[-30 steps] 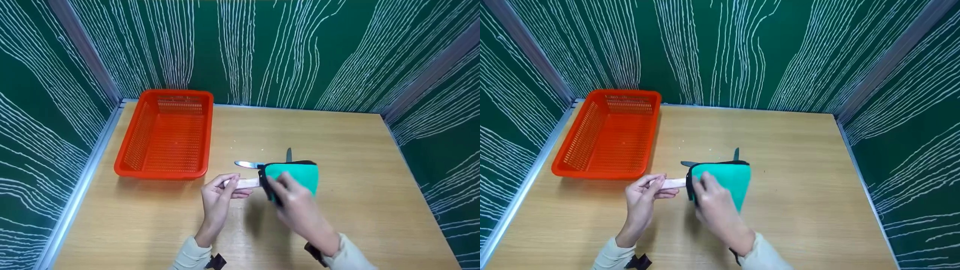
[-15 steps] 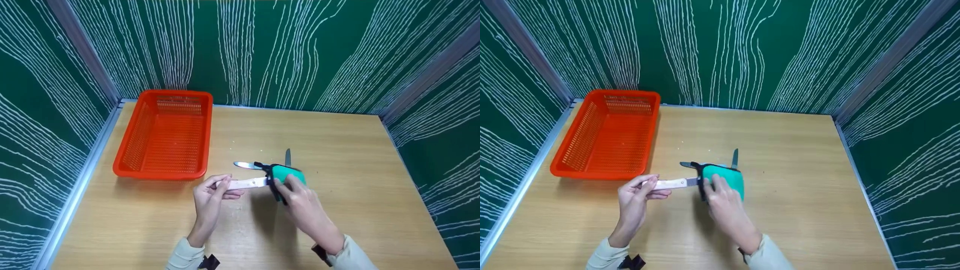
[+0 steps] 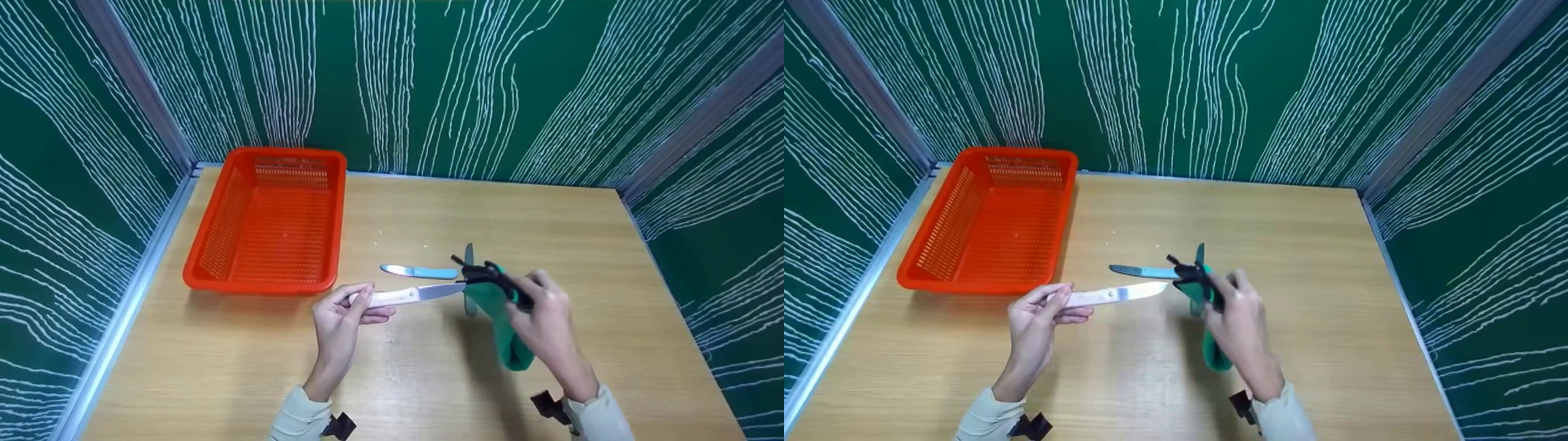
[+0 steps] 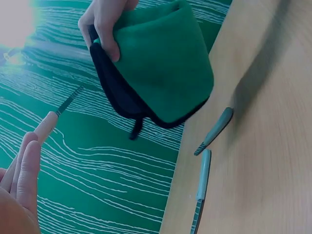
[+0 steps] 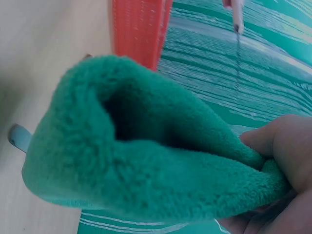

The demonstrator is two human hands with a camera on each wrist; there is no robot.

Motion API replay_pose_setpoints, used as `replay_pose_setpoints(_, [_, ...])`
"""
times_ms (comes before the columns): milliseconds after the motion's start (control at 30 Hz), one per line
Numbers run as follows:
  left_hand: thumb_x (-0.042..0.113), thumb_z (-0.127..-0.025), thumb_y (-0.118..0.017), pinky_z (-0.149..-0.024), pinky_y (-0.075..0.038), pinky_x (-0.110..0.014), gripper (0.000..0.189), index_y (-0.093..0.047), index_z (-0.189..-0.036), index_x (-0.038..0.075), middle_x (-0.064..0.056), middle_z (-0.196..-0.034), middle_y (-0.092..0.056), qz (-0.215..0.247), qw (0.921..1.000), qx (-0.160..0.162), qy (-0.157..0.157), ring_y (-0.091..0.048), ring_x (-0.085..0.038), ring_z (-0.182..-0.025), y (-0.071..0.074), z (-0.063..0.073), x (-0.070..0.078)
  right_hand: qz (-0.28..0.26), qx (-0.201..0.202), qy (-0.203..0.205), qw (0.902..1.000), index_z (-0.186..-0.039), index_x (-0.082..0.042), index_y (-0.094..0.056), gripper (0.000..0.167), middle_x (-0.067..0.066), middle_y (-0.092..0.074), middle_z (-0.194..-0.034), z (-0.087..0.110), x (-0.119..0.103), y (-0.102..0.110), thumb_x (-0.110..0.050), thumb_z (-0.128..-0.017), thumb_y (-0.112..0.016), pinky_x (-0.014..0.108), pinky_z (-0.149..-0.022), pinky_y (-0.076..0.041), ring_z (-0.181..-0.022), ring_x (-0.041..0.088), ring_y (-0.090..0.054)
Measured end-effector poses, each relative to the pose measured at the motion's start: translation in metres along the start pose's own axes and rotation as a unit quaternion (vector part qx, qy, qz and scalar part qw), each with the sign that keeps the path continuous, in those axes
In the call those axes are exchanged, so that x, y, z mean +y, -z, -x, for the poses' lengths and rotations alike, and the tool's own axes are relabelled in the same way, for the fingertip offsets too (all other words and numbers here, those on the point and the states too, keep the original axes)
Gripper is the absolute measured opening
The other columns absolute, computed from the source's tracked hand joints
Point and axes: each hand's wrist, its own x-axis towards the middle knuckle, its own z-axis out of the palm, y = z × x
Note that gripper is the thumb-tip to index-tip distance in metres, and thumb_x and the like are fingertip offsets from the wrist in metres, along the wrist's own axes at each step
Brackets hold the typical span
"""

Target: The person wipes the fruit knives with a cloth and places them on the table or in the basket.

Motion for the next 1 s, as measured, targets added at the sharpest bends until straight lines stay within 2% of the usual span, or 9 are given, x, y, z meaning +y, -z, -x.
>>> replay_pose_setpoints(200, [0.001,-0.090,-0.061,-0.057,-0.057,-0.048,0.021,-0.060,-0.099,-0.018,-0.033,-0.083,-0.064,-0.004,1.0000,0.004,0.003,-0.068,-0.039,-0.064,0.000,0.000,0.000,-0.011,0.066,-0.006,0.9977,-0.091,0.001,-0.074,0.028,0.007,-0.054,-0.074,-0.006,-0.002,0.009,0.015,-0.067,-0.066,0.013,-0.052,-0.033,-0.060,0.014,-0.047])
replay_pose_setpoints(400, [0.002,-0.090,-0.061,-0.056,-0.057,-0.048,0.021,-0.060,-0.099,-0.017,-0.033,-0.082,-0.064,-0.004,1.0000,0.004,0.003,-0.067,-0.039,-0.063,-0.003,0.001,0.000,-0.029,0.094,-0.028,0.9948,-0.088,0.000,-0.073,0.018,0.005,-0.055,-0.074,-0.010,-0.015,0.016,0.007,-0.073,-0.067,0.015,-0.051,-0.034,-0.061,0.014,-0.046])
replay_pose_setpoints(500, [0.001,-0.090,-0.061,-0.057,-0.057,-0.048,0.021,-0.060,-0.100,-0.018,-0.033,-0.082,-0.064,-0.003,1.0000,0.003,0.007,-0.068,-0.039,-0.063,-0.006,0.002,0.001,-0.045,0.104,-0.016,0.9934,-0.089,0.001,-0.073,0.016,0.005,-0.054,-0.074,-0.013,-0.029,0.018,0.007,-0.074,-0.068,0.015,-0.050,-0.033,-0.060,0.013,-0.045])
replay_pose_setpoints(567, [0.002,-0.090,-0.061,-0.057,-0.057,-0.048,0.022,-0.060,-0.100,-0.018,-0.033,-0.082,-0.065,-0.001,0.9999,0.000,0.010,-0.068,-0.038,-0.064,-0.009,0.002,0.001,-0.056,0.112,0.007,0.9921,-0.091,0.001,-0.073,0.019,0.005,-0.052,-0.074,-0.015,-0.041,0.018,0.008,-0.074,-0.068,0.015,-0.049,-0.032,-0.060,0.011,-0.044])
replay_pose_setpoints(667, [0.002,-0.091,-0.061,-0.058,-0.057,-0.048,0.022,-0.060,-0.100,-0.017,-0.032,-0.083,-0.065,0.001,0.9999,-0.006,0.012,-0.068,-0.038,-0.064,-0.014,0.003,0.003,-0.056,0.117,0.068,0.9892,-0.099,-0.001,-0.072,0.029,0.007,-0.053,-0.077,-0.016,-0.060,0.013,0.008,-0.072,-0.067,0.016,-0.049,-0.034,-0.060,0.011,-0.045])
replay_pose_setpoints(733, [0.002,-0.091,-0.060,-0.058,-0.057,-0.048,0.022,-0.060,-0.100,-0.017,-0.032,-0.083,-0.065,0.005,0.9999,-0.010,0.011,-0.068,-0.038,-0.065,-0.016,0.003,0.005,-0.041,0.103,0.119,0.9867,-0.105,-0.002,-0.071,0.039,0.009,-0.054,-0.081,-0.014,-0.071,0.007,0.009,-0.068,-0.065,0.017,-0.049,-0.042,-0.061,0.013,-0.049])
replay_pose_setpoints(833, [0.003,-0.091,-0.061,-0.058,-0.057,-0.049,0.023,-0.060,-0.100,-0.017,-0.032,-0.084,-0.065,0.010,0.9998,-0.015,0.013,-0.068,-0.039,-0.065,-0.020,0.003,0.008,-0.002,0.063,0.185,0.9806,-0.109,-0.001,-0.070,0.043,0.011,-0.055,-0.086,-0.009,-0.083,-0.008,0.007,-0.067,-0.064,0.023,-0.054,-0.053,-0.066,0.018,-0.055])
replay_pose_setpoints(900, [0.002,-0.091,-0.061,-0.058,-0.057,-0.049,0.022,-0.060,-0.100,-0.017,-0.032,-0.084,-0.065,0.008,0.9998,-0.014,0.015,-0.068,-0.039,-0.064,-0.021,0.004,0.011,0.024,0.043,0.217,0.9750,-0.107,0.000,-0.070,0.041,0.011,-0.054,-0.086,-0.005,-0.087,-0.018,0.005,-0.067,-0.063,0.027,-0.053,-0.055,-0.069,0.020,-0.055])
replay_pose_setpoints(1000, [0.003,-0.090,-0.061,-0.058,-0.057,-0.049,0.022,-0.060,-0.101,-0.017,-0.031,-0.085,-0.065,0.007,0.9996,-0.015,0.022,-0.068,-0.039,-0.064,-0.020,0.005,0.012,0.041,0.031,0.231,0.9715,-0.104,0.000,-0.071,0.038,0.008,-0.051,-0.082,0.002,-0.087,-0.030,0.005,-0.067,-0.066,0.028,-0.048,-0.051,-0.070,0.020,-0.050])
